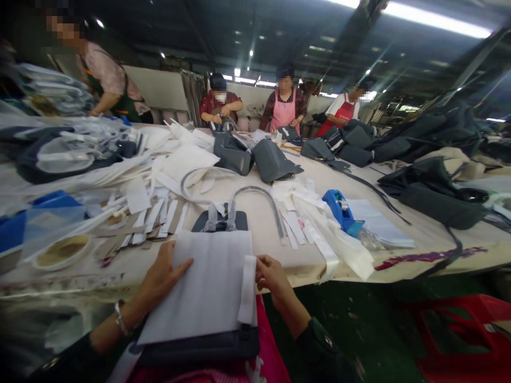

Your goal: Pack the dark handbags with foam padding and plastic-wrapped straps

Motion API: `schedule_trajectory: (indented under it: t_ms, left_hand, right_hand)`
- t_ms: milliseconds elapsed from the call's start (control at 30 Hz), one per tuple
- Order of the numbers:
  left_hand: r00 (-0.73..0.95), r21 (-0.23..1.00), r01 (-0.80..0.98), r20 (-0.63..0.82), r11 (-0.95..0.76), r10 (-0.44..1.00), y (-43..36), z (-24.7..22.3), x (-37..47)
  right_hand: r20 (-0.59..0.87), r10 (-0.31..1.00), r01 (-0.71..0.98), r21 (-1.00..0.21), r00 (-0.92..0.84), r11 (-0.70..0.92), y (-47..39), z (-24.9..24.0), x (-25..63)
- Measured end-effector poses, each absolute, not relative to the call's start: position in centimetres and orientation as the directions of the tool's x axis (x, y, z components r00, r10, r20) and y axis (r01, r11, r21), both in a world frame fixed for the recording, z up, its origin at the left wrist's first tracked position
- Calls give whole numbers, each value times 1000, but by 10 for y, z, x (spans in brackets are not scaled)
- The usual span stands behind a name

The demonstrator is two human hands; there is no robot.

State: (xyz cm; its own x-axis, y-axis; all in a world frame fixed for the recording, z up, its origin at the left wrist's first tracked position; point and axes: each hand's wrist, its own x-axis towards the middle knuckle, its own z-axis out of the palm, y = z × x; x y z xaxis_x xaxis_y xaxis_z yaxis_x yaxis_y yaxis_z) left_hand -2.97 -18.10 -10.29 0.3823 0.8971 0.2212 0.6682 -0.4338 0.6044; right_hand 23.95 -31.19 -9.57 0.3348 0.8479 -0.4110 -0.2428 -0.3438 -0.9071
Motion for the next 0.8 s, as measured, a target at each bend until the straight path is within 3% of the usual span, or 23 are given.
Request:
schedule_trajectory:
  t_ms: [167, 333, 467, 600, 700, 800]
  left_hand:
    - [412, 544, 664, 307, -513, 858, -180, -109, -31]
    - [406, 398, 741, 376, -541, 833, -175, -123, -38]
    - [441, 258, 771, 443, -582, 780, -176, -99, -27]
    - [778, 219, 472, 353, -854, 520, -183, -68, 9]
    - [930, 263, 222, 233, -939, 285, -187, -74, 34]
    - [952, 259, 154, 219, -954, 213, -189, -95, 43]
  right_hand:
    - [-322, 883, -91, -946, 342, -310, -318, -103, 231]
    - [-304, 901, 22, -945, 310, -327, -317, -106, 230]
    - [-307, 905, 41, -942, 295, -334, -314, -105, 231]
    - [-333, 903, 24, -935, 273, -353, -315, -106, 230]
    - [-382, 901, 46, -916, 207, -399, -314, -103, 236]
    - [-343, 890, 334, -836, 300, -435, -299, -88, 259]
